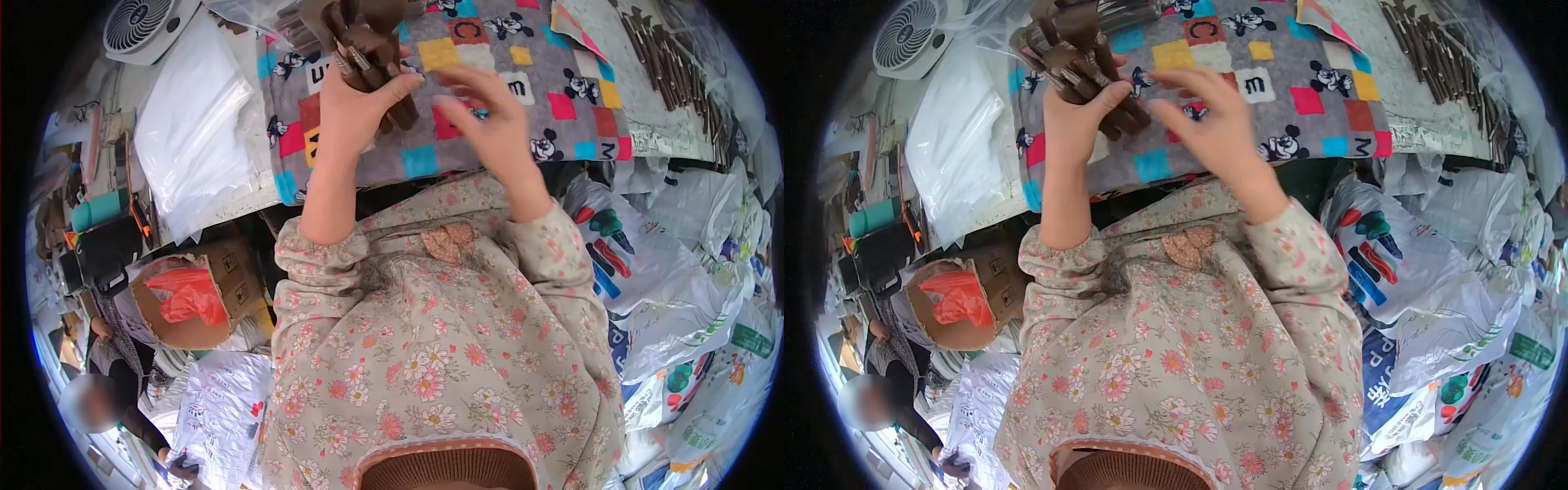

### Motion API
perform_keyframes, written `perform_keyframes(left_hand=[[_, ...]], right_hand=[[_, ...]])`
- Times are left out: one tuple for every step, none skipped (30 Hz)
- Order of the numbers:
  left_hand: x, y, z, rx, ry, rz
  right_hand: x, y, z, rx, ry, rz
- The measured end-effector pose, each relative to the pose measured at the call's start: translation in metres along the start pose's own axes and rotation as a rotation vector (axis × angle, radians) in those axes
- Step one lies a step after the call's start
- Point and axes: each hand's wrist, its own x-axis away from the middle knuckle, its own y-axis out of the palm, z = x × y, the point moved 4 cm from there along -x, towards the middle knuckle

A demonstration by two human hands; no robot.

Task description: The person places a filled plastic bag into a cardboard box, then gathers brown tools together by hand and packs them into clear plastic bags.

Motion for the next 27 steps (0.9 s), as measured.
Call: perform_keyframes(left_hand=[[-0.001,0.001,-0.009,-0.001,0.001,-0.002],[-0.002,0.001,-0.017,0.053,0.027,0.017],[-0.002,0.0,-0.02,0.107,0.052,0.039],[-0.001,-0.004,-0.025,0.162,-0.03,0.021],[-0.001,-0.007,-0.028,0.158,-0.029,0.028],[0.0,-0.008,-0.029,0.2,-0.026,-0.017],[0.0,-0.008,-0.029,0.243,-0.024,-0.065],[0.001,-0.009,-0.029,0.166,0.01,-0.094],[0.002,-0.01,-0.031,0.166,0.006,-0.092],[0.002,-0.011,-0.034,0.171,0.0,-0.083],[0.002,-0.01,-0.036,0.177,-0.005,-0.075],[0.002,-0.011,-0.036,0.181,-0.003,-0.076],[0.002,-0.012,-0.038,0.2,-0.06,-0.081],[0.002,-0.013,-0.04,0.218,-0.117,-0.084],[0.002,-0.012,-0.039,0.219,-0.114,-0.078],[0.003,-0.011,-0.038,0.257,-0.131,-0.059],[0.004,-0.011,-0.038,0.292,-0.149,-0.043],[0.004,-0.012,-0.038,0.29,-0.151,-0.042],[0.003,-0.012,-0.038,0.227,-0.124,-0.049],[0.002,-0.011,-0.037,0.167,-0.097,-0.059],[0.002,-0.011,-0.038,0.169,-0.096,-0.064],[0.003,-0.012,-0.038,0.176,-0.089,-0.038],[0.003,-0.013,-0.038,0.181,-0.082,-0.01],[0.002,-0.012,-0.038,0.182,-0.081,-0.008],[0.001,-0.009,-0.036,0.233,-0.058,-0.024],[0.001,-0.009,-0.034,0.283,-0.037,-0.04],[0.002,-0.01,-0.035,0.283,-0.037,-0.035]], right_hand=[[-0.005,0.015,0.0,-0.029,-0.036,-0.033],[-0.009,0.026,-0.001,-0.059,-0.073,-0.065],[-0.011,0.031,-0.001,-0.062,-0.076,-0.065],[-0.012,0.036,0.001,-0.115,-0.011,-0.089],[-0.014,0.04,0.004,-0.169,0.055,-0.113],[-0.015,0.042,0.005,-0.174,0.054,-0.116],[-0.017,0.043,0.008,-0.229,0.076,-0.135],[-0.018,0.045,0.011,-0.282,0.101,-0.153],[-0.02,0.048,0.013,-0.283,0.104,-0.154],[-0.024,0.047,0.011,-0.213,0.025,-0.093],[-0.026,0.046,0.008,-0.14,-0.055,-0.033],[-0.028,0.046,0.008,-0.137,-0.056,-0.033],[-0.029,0.043,0.012,-0.349,0.028,0.05],[-0.03,0.042,0.016,-0.563,0.112,0.131],[-0.034,0.039,0.021,-0.563,0.11,0.125],[-0.039,0.035,0.03,-0.549,0.129,0.129],[-0.042,0.033,0.037,-0.536,0.149,0.138],[-0.049,0.037,0.035,-0.508,0.189,0.037],[-0.052,0.039,0.031,-0.51,0.19,0.041],[-0.054,0.046,0.024,-0.404,0.156,0.005],[-0.056,0.049,0.02,-0.295,0.121,-0.031],[-0.057,0.053,0.027,-0.287,0.135,-0.075],[-0.057,0.052,0.028,-0.286,0.134,-0.074],[-0.057,0.051,0.029,-0.367,0.147,-0.04],[-0.058,0.051,0.03,-0.45,0.16,-0.007],[-0.056,0.05,0.03,-0.452,0.161,-0.012],[-0.052,0.044,0.031,-0.625,0.208,0.11]])
